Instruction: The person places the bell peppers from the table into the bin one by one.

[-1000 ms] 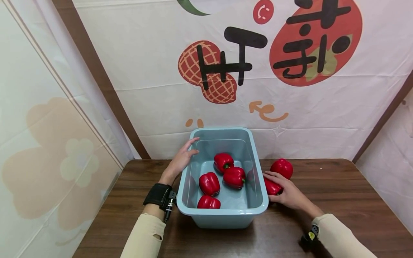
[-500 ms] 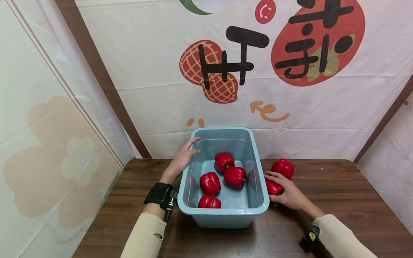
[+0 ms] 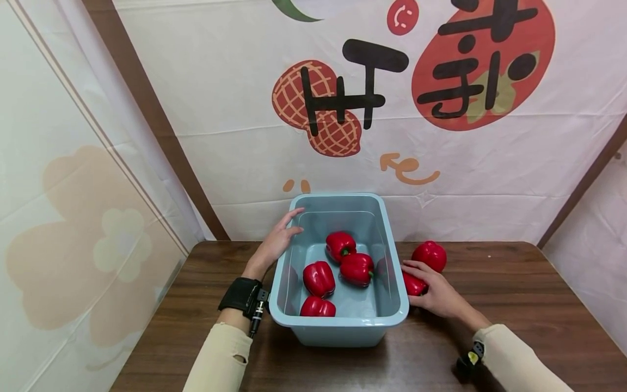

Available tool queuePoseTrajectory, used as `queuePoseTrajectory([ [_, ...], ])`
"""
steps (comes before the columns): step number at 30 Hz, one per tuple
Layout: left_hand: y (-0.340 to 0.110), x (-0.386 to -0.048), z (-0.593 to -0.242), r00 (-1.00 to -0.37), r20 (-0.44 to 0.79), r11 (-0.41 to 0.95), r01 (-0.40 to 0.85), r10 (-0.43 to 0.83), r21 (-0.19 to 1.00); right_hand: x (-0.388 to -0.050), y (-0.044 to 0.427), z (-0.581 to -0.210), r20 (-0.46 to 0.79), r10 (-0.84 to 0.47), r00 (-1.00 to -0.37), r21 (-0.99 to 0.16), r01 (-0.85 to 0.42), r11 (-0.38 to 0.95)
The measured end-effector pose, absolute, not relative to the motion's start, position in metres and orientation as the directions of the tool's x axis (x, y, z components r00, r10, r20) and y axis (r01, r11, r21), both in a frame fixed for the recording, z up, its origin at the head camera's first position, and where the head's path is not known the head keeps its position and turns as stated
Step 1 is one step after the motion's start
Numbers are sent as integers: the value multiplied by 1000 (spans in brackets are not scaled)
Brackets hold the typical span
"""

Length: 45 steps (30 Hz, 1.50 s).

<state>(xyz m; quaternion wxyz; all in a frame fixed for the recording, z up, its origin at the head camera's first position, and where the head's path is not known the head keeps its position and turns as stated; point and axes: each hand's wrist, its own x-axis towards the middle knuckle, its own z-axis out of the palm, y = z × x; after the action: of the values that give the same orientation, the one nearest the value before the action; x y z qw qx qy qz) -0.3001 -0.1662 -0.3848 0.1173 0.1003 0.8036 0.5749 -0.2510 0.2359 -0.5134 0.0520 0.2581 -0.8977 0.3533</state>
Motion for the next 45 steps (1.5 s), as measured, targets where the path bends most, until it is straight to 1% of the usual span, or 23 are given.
queuePoseTrajectory([
  [4,-163,-290,-370,-953,-80,344,27,293,939,-250,235,-512,270,-428,-862,-608,-497,619],
  [7,-163,-288,-369,-953,-79,348,29,293,937,-250,234,-510,269,-428,-863,-607,-497,620],
  [14,-168,-303,-392,-954,-60,320,39,293,947,-250,230,-503,279,-421,-863,-626,-496,602],
  [17,-169,-305,-397,-957,-41,319,56,288,946,-249,229,-501,272,-417,-867,-635,-488,599],
  [22,-167,-304,-399,-959,-23,321,72,282,944,-250,231,-500,265,-403,-876,-645,-472,602],
  [32,-168,-304,-398,-960,-27,318,66,278,946,-251,237,-495,320,-390,-863,-623,-502,600],
  [37,-168,-305,-398,-960,-24,319,69,279,945,-252,238,-491,323,-380,-867,-617,-497,610],
  [45,-167,-305,-398,-962,-28,321,63,271,945,-250,241,-482,327,-355,-876,-638,-482,601],
])
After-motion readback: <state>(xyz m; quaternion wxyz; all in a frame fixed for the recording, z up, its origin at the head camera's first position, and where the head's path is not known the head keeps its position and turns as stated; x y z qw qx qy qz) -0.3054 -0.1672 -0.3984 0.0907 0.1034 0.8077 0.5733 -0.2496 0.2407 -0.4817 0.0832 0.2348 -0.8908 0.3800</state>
